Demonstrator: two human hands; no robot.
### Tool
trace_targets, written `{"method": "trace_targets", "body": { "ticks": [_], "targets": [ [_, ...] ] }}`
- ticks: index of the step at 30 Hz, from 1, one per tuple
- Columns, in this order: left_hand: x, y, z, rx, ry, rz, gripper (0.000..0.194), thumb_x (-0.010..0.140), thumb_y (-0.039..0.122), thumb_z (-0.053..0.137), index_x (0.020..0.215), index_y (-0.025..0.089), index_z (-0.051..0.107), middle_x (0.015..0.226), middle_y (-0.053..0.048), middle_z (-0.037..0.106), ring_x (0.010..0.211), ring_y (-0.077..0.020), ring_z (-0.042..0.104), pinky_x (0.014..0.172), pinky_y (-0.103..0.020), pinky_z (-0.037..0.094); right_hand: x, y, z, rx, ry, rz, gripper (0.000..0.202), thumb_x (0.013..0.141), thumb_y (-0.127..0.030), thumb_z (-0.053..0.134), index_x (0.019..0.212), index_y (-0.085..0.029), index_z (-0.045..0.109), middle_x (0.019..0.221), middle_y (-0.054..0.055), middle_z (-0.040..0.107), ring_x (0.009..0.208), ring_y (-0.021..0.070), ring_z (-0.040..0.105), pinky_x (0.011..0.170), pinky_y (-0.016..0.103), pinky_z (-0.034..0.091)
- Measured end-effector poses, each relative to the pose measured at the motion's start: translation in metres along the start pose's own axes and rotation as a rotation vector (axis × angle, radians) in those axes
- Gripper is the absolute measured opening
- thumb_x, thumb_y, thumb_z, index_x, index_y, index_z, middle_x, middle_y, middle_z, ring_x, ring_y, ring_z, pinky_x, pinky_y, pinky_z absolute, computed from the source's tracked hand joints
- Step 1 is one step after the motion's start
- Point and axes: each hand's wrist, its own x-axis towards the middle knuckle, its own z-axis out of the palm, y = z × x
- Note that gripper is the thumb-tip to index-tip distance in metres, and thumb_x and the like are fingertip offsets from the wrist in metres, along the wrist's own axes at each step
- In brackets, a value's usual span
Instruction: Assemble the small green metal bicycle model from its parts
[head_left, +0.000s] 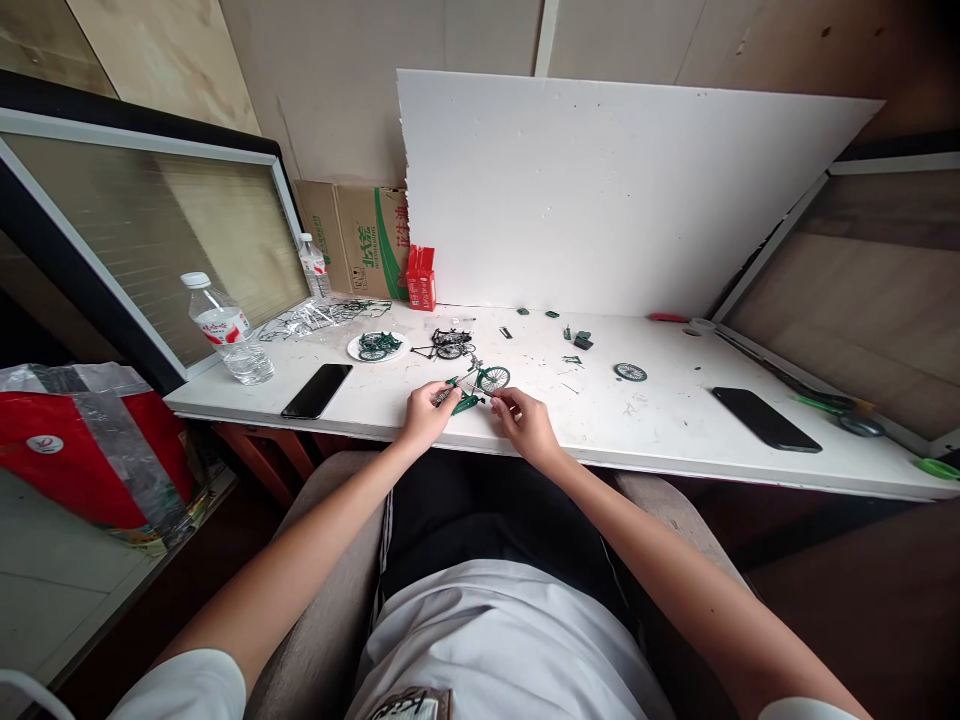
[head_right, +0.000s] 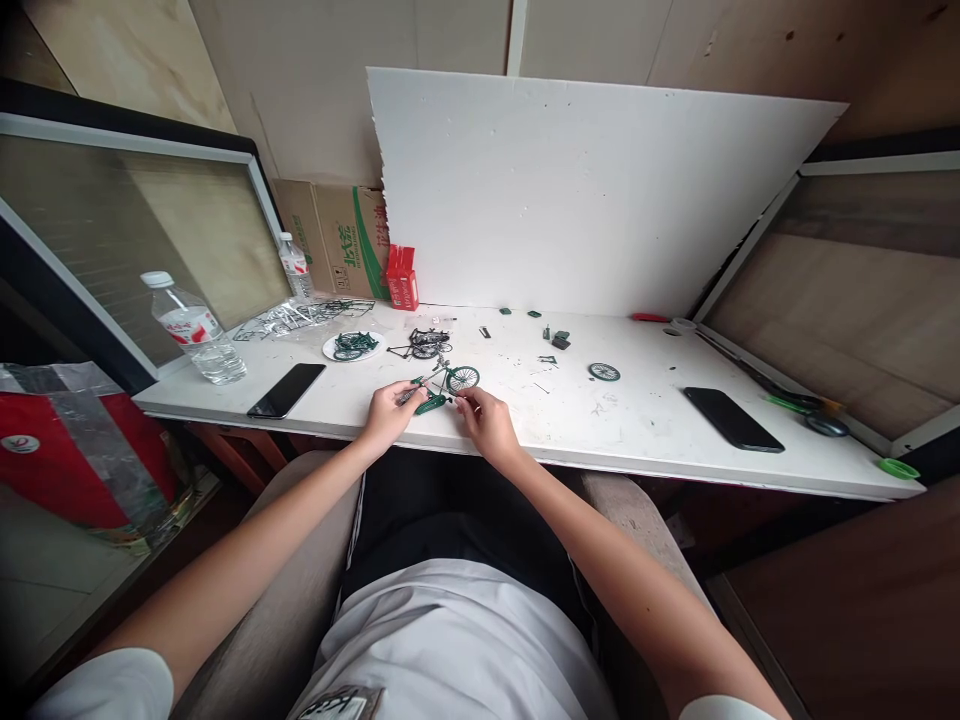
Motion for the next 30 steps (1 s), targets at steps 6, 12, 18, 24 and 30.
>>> {"method": "trace_targets", "body": {
  "ticks": [6, 12, 18, 24, 30],
  "targets": [
    [-0.003, 0.002, 0.0, 0.147, 0.06, 0.113, 0.027, 0.093, 0.041, 0.072, 0.096, 0.016, 0.08, 0.102, -0.013, 0.082, 0.098, -0.0262, 0.075, 0.089, -0.034, 0.056, -0.004, -0.005, 0.001, -0.073, -0.019, -0.081, 0.035, 0.106, -0.047, 0.058, 0.112, -0.019, 0.077, 0.096, 0.01, 0.081, 0.072, 0.0208, 0.07, 0.072, 0.035, 0.057],
    [-0.009, 0.006, 0.001, 0.196, -0.004, 0.122, 0.031, 0.097, 0.045, 0.067, 0.094, 0.016, 0.081, 0.094, -0.009, 0.082, 0.088, -0.0246, 0.073, 0.08, -0.031, 0.054, -0.006, -0.003, 0.001, -0.084, -0.039, -0.105, 0.031, 0.106, -0.043, 0.059, 0.115, -0.02, 0.077, 0.095, 0.008, 0.08, 0.073, 0.0197, 0.07, 0.072, 0.033, 0.056],
    [-0.01, 0.008, 0.001, 0.186, -0.028, 0.128, 0.031, 0.097, 0.044, 0.066, 0.099, 0.017, 0.08, 0.101, -0.01, 0.082, 0.094, -0.0252, 0.074, 0.083, -0.031, 0.054, -0.007, -0.007, 0.0, -0.08, -0.021, -0.114, 0.029, 0.104, -0.042, 0.061, 0.111, -0.019, 0.078, 0.088, 0.007, 0.078, 0.072, 0.0189, 0.068, 0.071, 0.032, 0.056],
    [-0.01, 0.007, 0.001, 0.201, -0.032, 0.154, 0.033, 0.097, 0.046, 0.066, 0.09, 0.016, 0.078, 0.09, -0.008, 0.08, 0.081, -0.0216, 0.069, 0.074, -0.029, 0.051, -0.007, -0.009, -0.001, -0.056, -0.025, -0.103, 0.03, 0.104, -0.042, 0.061, 0.109, -0.019, 0.078, 0.087, 0.007, 0.077, 0.071, 0.0187, 0.067, 0.071, 0.032, 0.056],
    [-0.011, 0.007, 0.001, 0.201, -0.037, 0.161, 0.035, 0.097, 0.048, 0.066, 0.083, 0.017, 0.076, 0.08, -0.005, 0.075, 0.071, -0.0185, 0.063, 0.066, -0.027, 0.046, -0.007, -0.009, -0.001, -0.05, -0.018, -0.094, 0.03, 0.103, -0.044, 0.061, 0.108, -0.02, 0.078, 0.086, 0.007, 0.076, 0.072, 0.0194, 0.067, 0.069, 0.032, 0.056]
  ]
}}
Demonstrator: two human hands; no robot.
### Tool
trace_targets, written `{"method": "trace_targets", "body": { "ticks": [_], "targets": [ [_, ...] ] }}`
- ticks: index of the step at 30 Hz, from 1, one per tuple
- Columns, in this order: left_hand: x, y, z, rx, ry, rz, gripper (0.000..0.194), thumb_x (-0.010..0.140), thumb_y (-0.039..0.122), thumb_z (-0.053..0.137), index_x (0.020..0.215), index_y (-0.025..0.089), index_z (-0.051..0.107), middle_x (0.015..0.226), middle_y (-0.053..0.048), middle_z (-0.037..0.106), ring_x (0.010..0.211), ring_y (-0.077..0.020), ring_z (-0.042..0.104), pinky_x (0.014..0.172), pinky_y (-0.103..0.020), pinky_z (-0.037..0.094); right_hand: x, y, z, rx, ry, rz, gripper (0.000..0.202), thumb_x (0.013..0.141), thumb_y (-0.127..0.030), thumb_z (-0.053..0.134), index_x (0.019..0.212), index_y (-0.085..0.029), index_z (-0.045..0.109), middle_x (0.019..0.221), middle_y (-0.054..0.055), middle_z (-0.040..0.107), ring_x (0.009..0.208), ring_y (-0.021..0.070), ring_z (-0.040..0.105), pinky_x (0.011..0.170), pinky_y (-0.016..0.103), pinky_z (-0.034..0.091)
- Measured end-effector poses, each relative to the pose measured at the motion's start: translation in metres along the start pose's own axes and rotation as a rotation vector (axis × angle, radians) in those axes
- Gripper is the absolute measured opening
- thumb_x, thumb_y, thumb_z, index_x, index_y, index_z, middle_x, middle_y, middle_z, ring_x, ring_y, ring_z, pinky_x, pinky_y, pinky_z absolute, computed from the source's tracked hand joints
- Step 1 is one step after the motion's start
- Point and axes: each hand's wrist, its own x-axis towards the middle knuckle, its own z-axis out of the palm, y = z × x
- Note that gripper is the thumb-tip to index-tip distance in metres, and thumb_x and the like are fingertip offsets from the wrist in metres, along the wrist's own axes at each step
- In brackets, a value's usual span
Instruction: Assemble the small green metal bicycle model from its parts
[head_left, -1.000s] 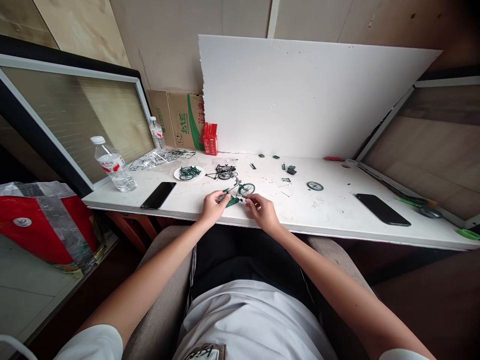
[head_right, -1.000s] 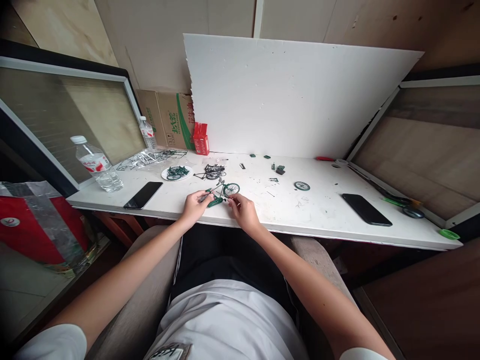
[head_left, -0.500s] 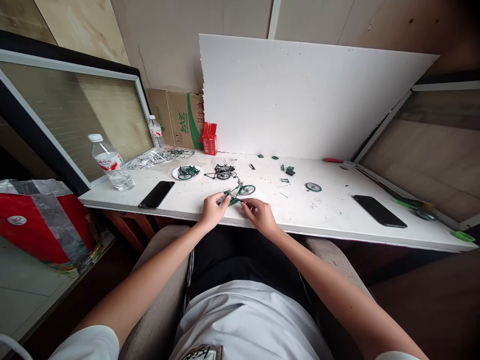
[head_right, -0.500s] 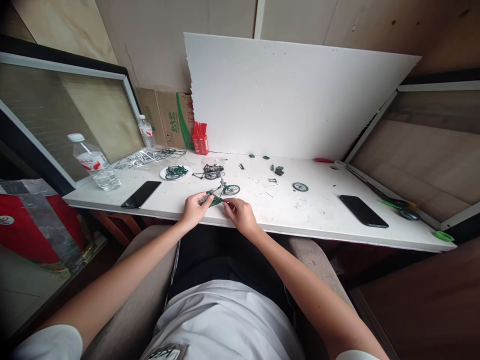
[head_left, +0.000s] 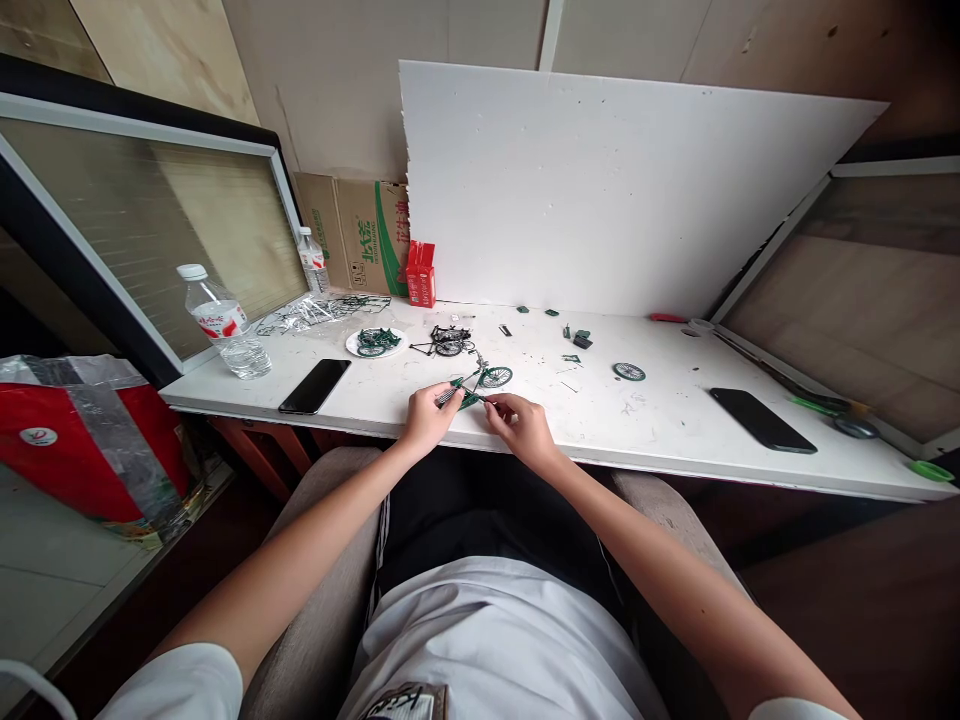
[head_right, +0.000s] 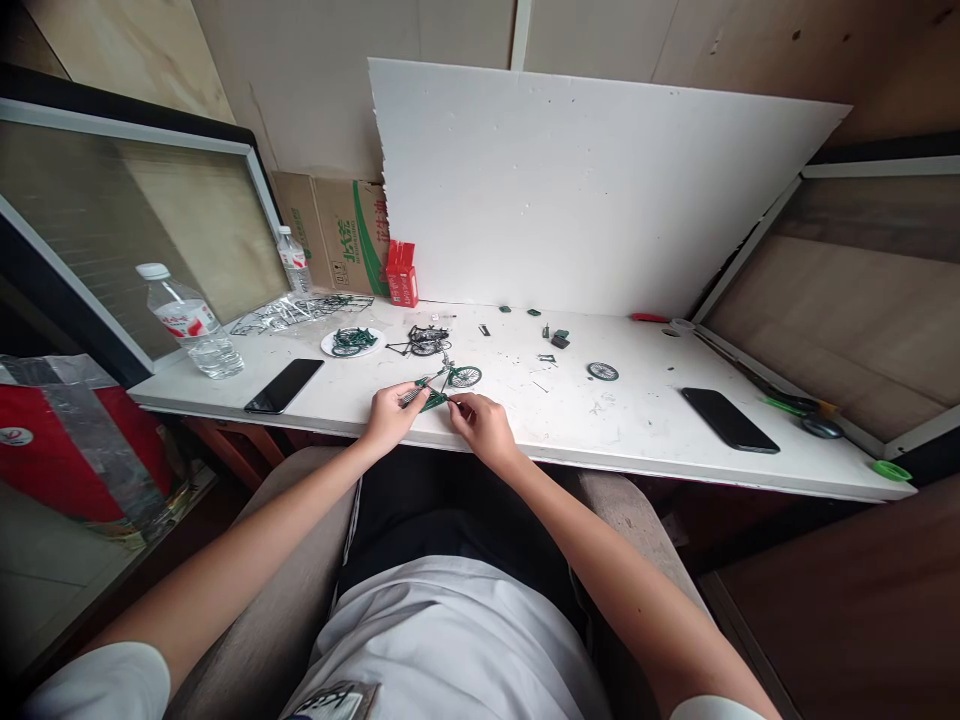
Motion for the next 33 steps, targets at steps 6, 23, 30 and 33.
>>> {"method": "trace_targets", "body": {
  "ticks": [6, 23, 30, 33],
  "targets": [
    [-0.0011, 0.0003, -0.0005, 0.015, -0.003, 0.012, 0.036, 0.098, 0.048, 0.065, 0.082, 0.017, 0.075, 0.076, -0.004, 0.073, 0.068, -0.018, 0.061, 0.065, -0.027, 0.047, -0.0002, -0.0009, -0.0004, -0.011, 0.004, -0.013, 0.031, 0.103, -0.045, 0.061, 0.108, -0.02, 0.078, 0.085, 0.007, 0.076, 0.072, 0.0193, 0.067, 0.071, 0.033, 0.057],
    [-0.0017, 0.0045, -0.0008, -0.007, -0.008, 0.005, 0.036, 0.096, 0.049, 0.067, 0.082, 0.017, 0.078, 0.076, -0.004, 0.073, 0.071, -0.0197, 0.063, 0.066, -0.028, 0.05, -0.0015, -0.0001, 0.0003, 0.011, 0.027, 0.01, 0.029, 0.101, -0.045, 0.062, 0.104, -0.02, 0.077, 0.083, 0.007, 0.075, 0.071, 0.0193, 0.066, 0.069, 0.032, 0.055],
    [-0.0037, 0.0041, 0.0019, -0.001, 0.01, 0.014, 0.037, 0.097, 0.049, 0.066, 0.084, 0.017, 0.077, 0.075, -0.003, 0.071, 0.067, -0.017, 0.058, 0.065, -0.026, 0.047, -0.0033, -0.0022, -0.0001, 0.007, 0.051, -0.01, 0.031, 0.101, -0.047, 0.062, 0.1, -0.02, 0.077, 0.079, 0.006, 0.073, 0.068, 0.018, 0.063, 0.069, 0.032, 0.054],
    [-0.0048, 0.005, 0.0024, -0.007, 0.018, 0.015, 0.036, 0.096, 0.05, 0.067, 0.084, 0.017, 0.077, 0.076, -0.003, 0.07, 0.067, -0.0168, 0.057, 0.065, -0.026, 0.046, -0.0038, -0.0028, -0.0003, -0.004, 0.064, -0.022, 0.031, 0.101, -0.047, 0.062, 0.1, -0.02, 0.078, 0.08, 0.006, 0.074, 0.068, 0.0178, 0.063, 0.069, 0.032, 0.055]
  ]
}}
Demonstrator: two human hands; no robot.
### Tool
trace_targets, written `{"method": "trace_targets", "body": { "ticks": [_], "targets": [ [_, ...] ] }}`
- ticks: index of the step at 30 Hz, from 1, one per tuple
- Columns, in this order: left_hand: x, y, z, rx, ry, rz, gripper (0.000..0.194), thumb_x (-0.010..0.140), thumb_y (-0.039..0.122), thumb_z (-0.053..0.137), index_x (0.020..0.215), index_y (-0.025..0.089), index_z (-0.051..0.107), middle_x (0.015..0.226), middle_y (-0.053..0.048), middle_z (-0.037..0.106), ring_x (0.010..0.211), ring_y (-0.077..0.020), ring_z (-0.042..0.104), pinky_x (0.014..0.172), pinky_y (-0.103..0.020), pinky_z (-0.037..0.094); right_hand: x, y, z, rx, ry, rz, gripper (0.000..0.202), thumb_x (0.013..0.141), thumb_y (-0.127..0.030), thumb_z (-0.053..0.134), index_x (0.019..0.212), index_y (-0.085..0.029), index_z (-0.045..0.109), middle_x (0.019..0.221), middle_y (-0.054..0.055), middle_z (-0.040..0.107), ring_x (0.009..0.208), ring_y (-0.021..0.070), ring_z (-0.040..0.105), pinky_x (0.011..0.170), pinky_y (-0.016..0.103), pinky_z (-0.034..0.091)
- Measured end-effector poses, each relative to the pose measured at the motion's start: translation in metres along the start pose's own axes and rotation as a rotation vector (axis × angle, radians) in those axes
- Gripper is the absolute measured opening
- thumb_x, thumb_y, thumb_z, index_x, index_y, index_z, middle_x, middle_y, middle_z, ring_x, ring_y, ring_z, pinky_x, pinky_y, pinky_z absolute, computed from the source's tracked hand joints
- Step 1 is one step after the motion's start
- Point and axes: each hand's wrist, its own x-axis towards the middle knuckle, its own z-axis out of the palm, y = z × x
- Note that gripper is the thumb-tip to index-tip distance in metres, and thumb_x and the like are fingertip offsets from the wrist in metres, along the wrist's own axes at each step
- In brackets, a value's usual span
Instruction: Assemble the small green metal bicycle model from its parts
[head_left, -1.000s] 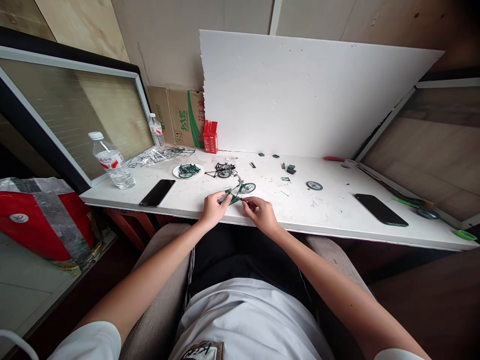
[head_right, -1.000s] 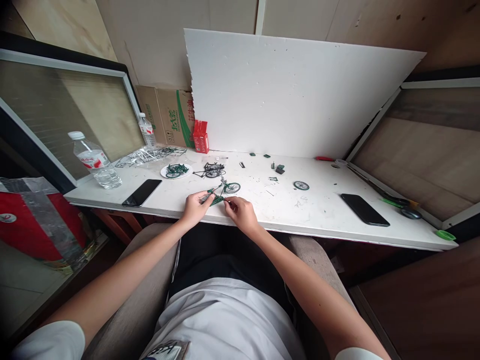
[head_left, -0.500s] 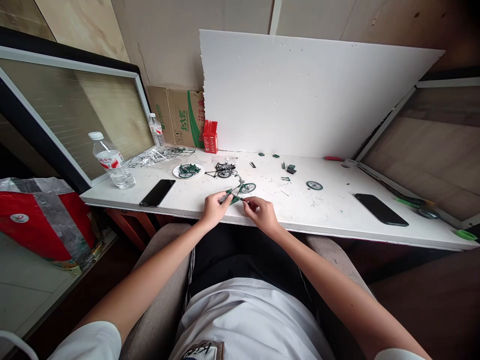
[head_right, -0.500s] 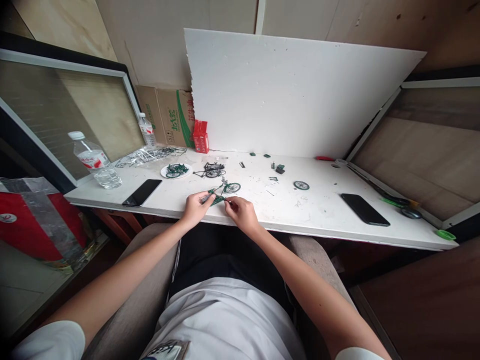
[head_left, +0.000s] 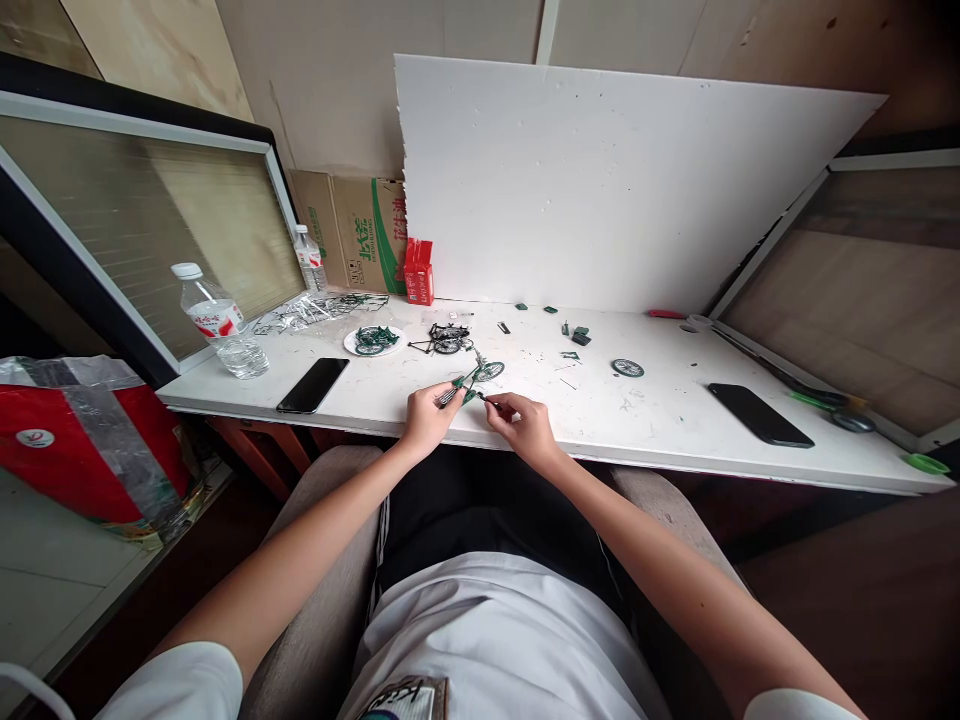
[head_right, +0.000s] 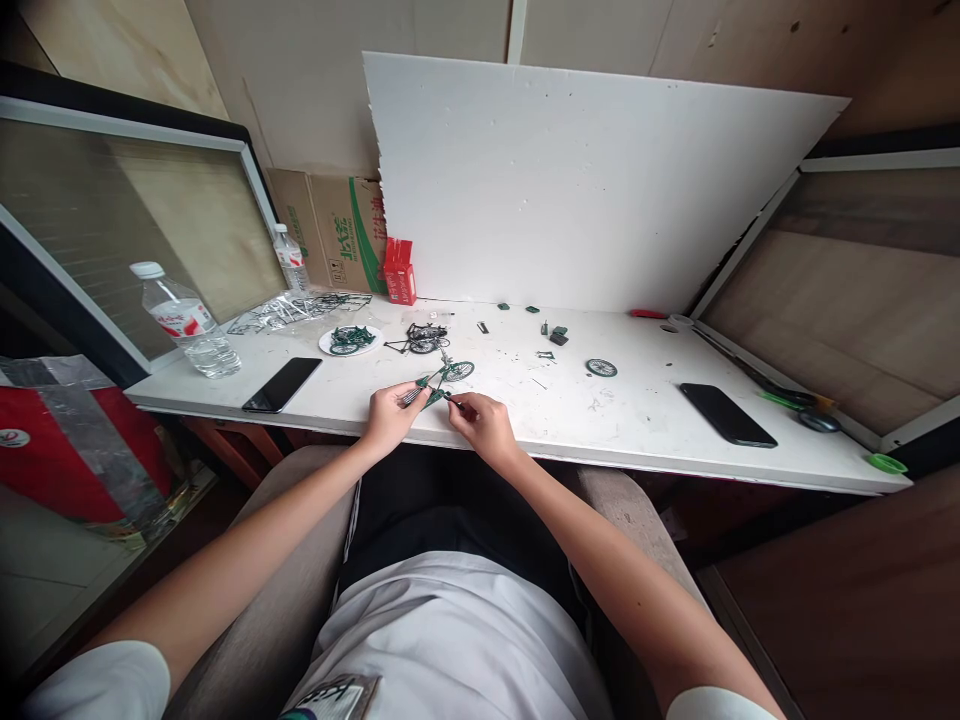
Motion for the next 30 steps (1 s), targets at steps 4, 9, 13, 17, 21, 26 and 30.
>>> {"method": "trace_targets", "body": {
  "ticks": [4, 9, 13, 17, 21, 26, 30],
  "targets": [
    [-0.001, 0.001, -0.001, 0.027, -0.009, 0.019, 0.037, 0.097, 0.048, 0.065, 0.082, 0.017, 0.076, 0.074, -0.002, 0.068, 0.066, -0.0159, 0.055, 0.064, -0.026, 0.044, 0.0, 0.001, 0.001, 0.0, 0.019, -0.012, 0.029, 0.101, -0.044, 0.063, 0.1, -0.019, 0.079, 0.078, 0.005, 0.074, 0.066, 0.0172, 0.064, 0.068, 0.031, 0.055],
    [-0.001, 0.0, 0.0, 0.05, -0.003, 0.019, 0.034, 0.096, 0.047, 0.067, 0.085, 0.016, 0.076, 0.075, -0.003, 0.07, 0.069, -0.0165, 0.057, 0.066, -0.026, 0.046, -0.001, 0.003, 0.002, 0.021, 0.016, -0.011, 0.03, 0.102, -0.043, 0.063, 0.101, -0.019, 0.081, 0.08, 0.006, 0.077, 0.066, 0.0175, 0.067, 0.068, 0.031, 0.056],
    [-0.001, -0.002, 0.001, 0.045, -0.005, 0.009, 0.033, 0.092, 0.047, 0.07, 0.084, 0.015, 0.076, 0.071, -0.003, 0.066, 0.071, -0.0175, 0.057, 0.064, -0.025, 0.044, -0.002, 0.005, 0.003, 0.039, 0.038, -0.048, 0.028, 0.101, -0.041, 0.065, 0.101, -0.018, 0.081, 0.08, 0.006, 0.078, 0.066, 0.0179, 0.069, 0.067, 0.031, 0.057],
    [-0.001, -0.003, 0.001, 0.04, -0.008, 0.016, 0.032, 0.092, 0.045, 0.07, 0.082, 0.015, 0.075, 0.07, -0.003, 0.064, 0.07, -0.0169, 0.056, 0.064, -0.025, 0.043, -0.003, 0.009, 0.004, 0.038, 0.051, -0.073, 0.027, 0.102, -0.04, 0.066, 0.105, -0.018, 0.081, 0.083, 0.007, 0.079, 0.069, 0.0186, 0.07, 0.068, 0.031, 0.058],
    [-0.002, -0.003, 0.001, 0.053, -0.01, 0.02, 0.033, 0.093, 0.046, 0.069, 0.082, 0.015, 0.075, 0.07, -0.003, 0.064, 0.069, -0.016, 0.055, 0.064, -0.025, 0.042, -0.003, 0.01, 0.003, 0.053, 0.02, -0.057, 0.03, 0.104, -0.044, 0.064, 0.107, -0.019, 0.08, 0.084, 0.007, 0.079, 0.07, 0.0196, 0.072, 0.067, 0.032, 0.058],
    [-0.004, -0.002, 0.002, 0.047, -0.021, 0.026, 0.036, 0.094, 0.047, 0.068, 0.085, 0.014, 0.077, 0.071, -0.003, 0.065, 0.068, -0.015, 0.053, 0.064, -0.024, 0.042, -0.001, 0.004, 0.0, 0.037, -0.032, 0.03, 0.042, 0.107, -0.054, 0.056, 0.099, -0.019, 0.079, 0.071, 0.005, 0.075, 0.061, 0.0189, 0.068, 0.063, 0.031, 0.052],
    [-0.005, -0.003, 0.003, 0.049, -0.026, 0.042, 0.035, 0.094, 0.046, 0.068, 0.088, 0.013, 0.078, 0.073, -0.003, 0.065, 0.067, -0.0144, 0.052, 0.064, -0.024, 0.042, 0.002, 0.002, -0.002, -0.06, -0.051, 0.066, 0.053, 0.109, -0.06, 0.046, 0.089, -0.02, 0.073, 0.072, 0.005, 0.073, 0.06, 0.0184, 0.063, 0.063, 0.032, 0.047]
  ]
}}
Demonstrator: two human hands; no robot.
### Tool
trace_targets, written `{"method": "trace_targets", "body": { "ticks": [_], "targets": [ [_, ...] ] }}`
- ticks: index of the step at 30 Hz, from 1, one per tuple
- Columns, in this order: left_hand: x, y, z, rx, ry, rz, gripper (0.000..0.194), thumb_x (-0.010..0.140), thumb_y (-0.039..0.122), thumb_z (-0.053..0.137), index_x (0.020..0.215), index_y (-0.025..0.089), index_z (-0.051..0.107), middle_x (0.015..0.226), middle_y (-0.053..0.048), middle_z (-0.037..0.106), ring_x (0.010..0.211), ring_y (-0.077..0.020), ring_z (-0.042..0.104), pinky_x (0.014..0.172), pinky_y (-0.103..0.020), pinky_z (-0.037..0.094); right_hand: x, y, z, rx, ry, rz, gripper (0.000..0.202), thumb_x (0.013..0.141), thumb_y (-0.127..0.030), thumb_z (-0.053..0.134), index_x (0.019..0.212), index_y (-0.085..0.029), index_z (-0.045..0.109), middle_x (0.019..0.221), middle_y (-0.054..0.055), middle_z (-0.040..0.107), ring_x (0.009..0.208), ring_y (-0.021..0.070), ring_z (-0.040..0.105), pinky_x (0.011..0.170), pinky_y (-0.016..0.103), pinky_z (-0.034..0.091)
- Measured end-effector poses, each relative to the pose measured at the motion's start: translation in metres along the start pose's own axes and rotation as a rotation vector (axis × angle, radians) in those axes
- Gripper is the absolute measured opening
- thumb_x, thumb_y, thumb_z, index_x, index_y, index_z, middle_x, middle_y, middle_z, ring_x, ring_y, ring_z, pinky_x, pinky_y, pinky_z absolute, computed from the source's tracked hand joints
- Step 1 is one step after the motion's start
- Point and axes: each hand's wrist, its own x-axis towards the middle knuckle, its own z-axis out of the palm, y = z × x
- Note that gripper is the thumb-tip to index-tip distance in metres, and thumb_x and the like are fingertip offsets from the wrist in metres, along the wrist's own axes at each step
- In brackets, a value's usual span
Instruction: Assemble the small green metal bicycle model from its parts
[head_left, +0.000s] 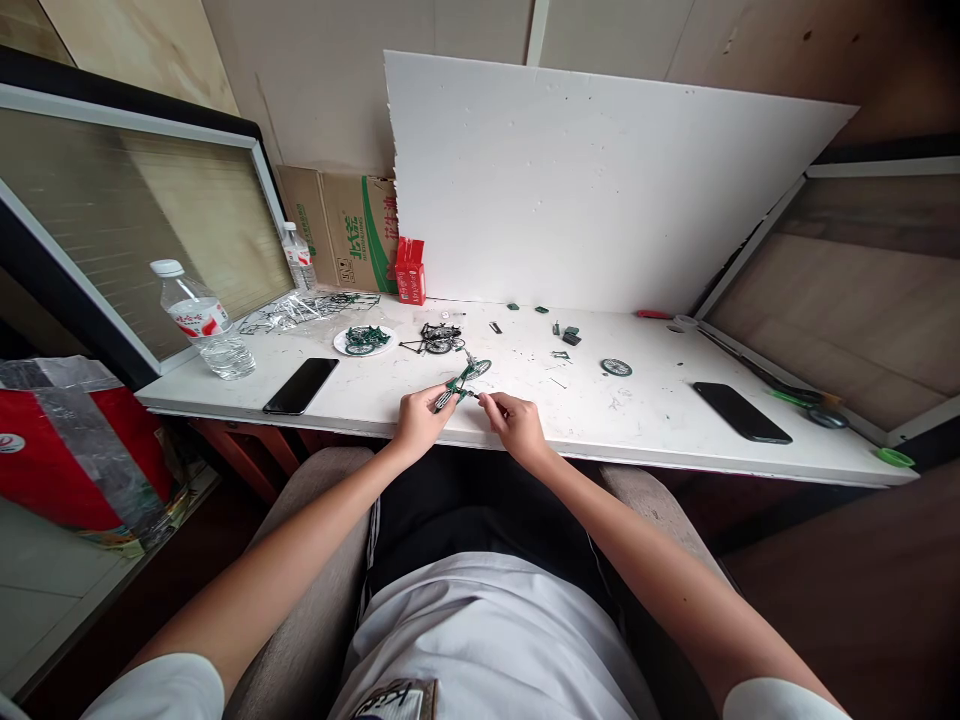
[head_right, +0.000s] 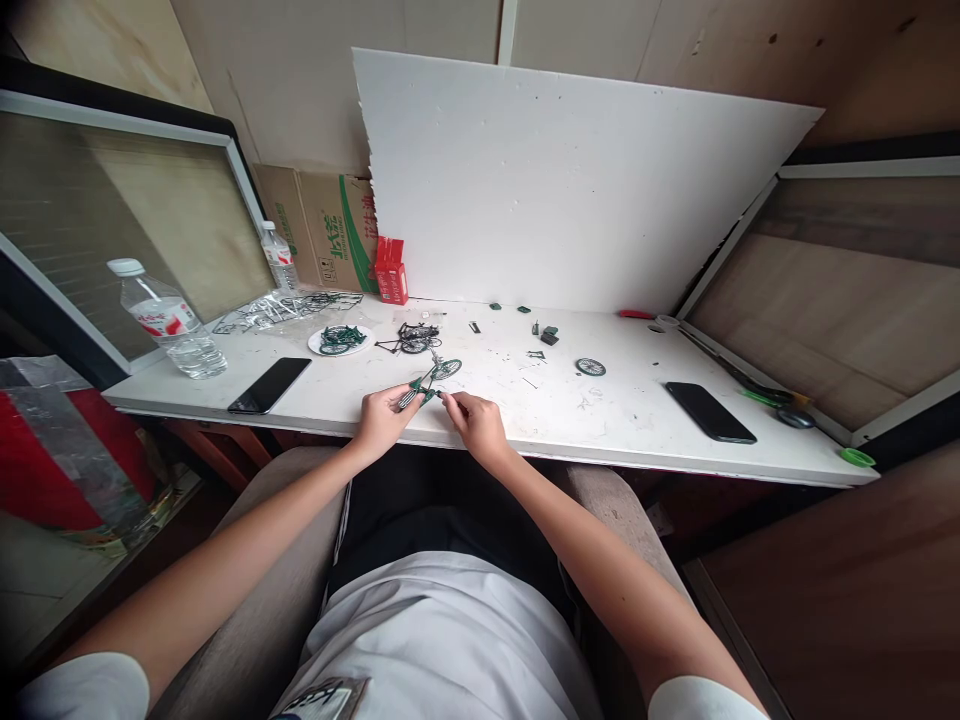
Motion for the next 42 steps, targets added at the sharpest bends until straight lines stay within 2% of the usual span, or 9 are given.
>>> {"method": "trace_targets", "body": {
  "ticks": [5, 9, 16, 22, 26, 29, 33, 36, 42],
  "targets": [
    [-0.001, -0.002, 0.0, 0.081, 0.006, 0.04, 0.032, 0.096, 0.043, 0.067, 0.089, 0.014, 0.078, 0.068, 0.0, 0.059, 0.06, -0.0115, 0.042, 0.06, -0.024, 0.036, 0.003, 0.0, 0.0, -0.219, -0.089, -0.027, 0.056, 0.115, -0.055, 0.024, 0.085, -0.023, 0.059, 0.075, 0.005, 0.066, 0.064, 0.0192, 0.058, 0.065, 0.032, 0.04],
    [-0.001, -0.001, 0.0, 0.118, -0.003, 0.061, 0.03, 0.096, 0.042, 0.067, 0.089, 0.014, 0.078, 0.064, 0.002, 0.055, 0.059, -0.0113, 0.038, 0.059, -0.025, 0.034, 0.004, -0.005, 0.0, -0.347, -0.139, -0.036, 0.045, 0.115, -0.054, 0.025, 0.095, -0.024, 0.053, 0.084, 0.006, 0.066, 0.073, 0.0226, 0.06, 0.065, 0.033, 0.038],
    [-0.002, -0.001, 0.0, 0.114, 0.001, 0.057, 0.031, 0.096, 0.043, 0.066, 0.088, 0.015, 0.076, 0.065, 0.001, 0.054, 0.06, -0.0118, 0.039, 0.06, -0.025, 0.035, 0.002, -0.01, -0.001, -0.279, -0.167, -0.018, 0.022, 0.112, -0.042, 0.035, 0.113, -0.023, 0.046, 0.101, 0.008, 0.069, 0.077, 0.0228, 0.062, 0.068, 0.033, 0.041],
    [-0.002, 0.0, -0.001, 0.156, -0.001, 0.07, 0.03, 0.096, 0.042, 0.066, 0.085, 0.016, 0.075, 0.062, 0.003, 0.047, 0.059, -0.0113, 0.034, 0.058, -0.025, 0.031, 0.002, -0.006, 0.001, -0.278, -0.154, -0.012, 0.029, 0.115, -0.046, 0.031, 0.102, -0.025, 0.046, 0.092, 0.006, 0.067, 0.074, 0.0219, 0.06, 0.065, 0.032, 0.038],
    [-0.002, 0.0, -0.001, 0.126, -0.016, 0.07, 0.031, 0.097, 0.043, 0.065, 0.091, 0.015, 0.078, 0.065, 0.001, 0.055, 0.059, -0.0115, 0.038, 0.059, -0.025, 0.033, 0.002, -0.005, 0.001, -0.293, -0.168, -0.005, 0.038, 0.116, -0.048, 0.022, 0.095, -0.025, 0.045, 0.087, 0.005, 0.066, 0.072, 0.0217, 0.059, 0.065, 0.032, 0.036],
    [-0.002, 0.0, 0.0, 0.083, -0.025, 0.065, 0.032, 0.096, 0.044, 0.065, 0.096, 0.015, 0.079, 0.072, -0.001, 0.064, 0.061, -0.012, 0.043, 0.061, -0.025, 0.037, 0.002, -0.007, -0.001, -0.27, -0.174, -0.007, 0.037, 0.116, -0.049, 0.023, 0.101, -0.025, 0.047, 0.088, 0.005, 0.067, 0.072, 0.0223, 0.06, 0.065, 0.032, 0.036],
    [-0.002, 0.0, 0.001, 0.074, -0.012, 0.046, 0.033, 0.096, 0.045, 0.066, 0.092, 0.015, 0.078, 0.07, -0.002, 0.064, 0.061, -0.0126, 0.045, 0.061, -0.025, 0.039, 0.002, -0.01, -0.001, -0.244, -0.158, -0.018, 0.024, 0.112, -0.045, 0.036, 0.113, -0.024, 0.046, 0.098, 0.007, 0.071, 0.072, 0.0233, 0.063, 0.065, 0.033, 0.039],
    [-0.002, 0.0, 0.001, 0.097, -0.009, 0.038, 0.034, 0.095, 0.046, 0.066, 0.091, 0.014, 0.078, 0.067, -0.001, 0.062, 0.061, -0.0127, 0.044, 0.06, -0.024, 0.039, 0.002, -0.008, 0.0, -0.237, -0.148, -0.021, 0.019, 0.111, -0.041, 0.037, 0.113, -0.023, 0.045, 0.1, 0.008, 0.071, 0.073, 0.0231, 0.064, 0.065, 0.033, 0.04],
    [-0.002, -0.001, 0.001, 0.087, -0.004, 0.029, 0.033, 0.094, 0.046, 0.068, 0.088, 0.015, 0.078, 0.066, -0.001, 0.061, 0.062, -0.013, 0.046, 0.062, -0.024, 0.04, 0.0, -0.003, 0.002, -0.232, -0.131, -0.033, 0.025, 0.113, -0.047, 0.035, 0.106, -0.024, 0.044, 0.094, 0.006, 0.07, 0.07, 0.0213, 0.063, 0.063, 0.032, 0.038]
  ]
}}
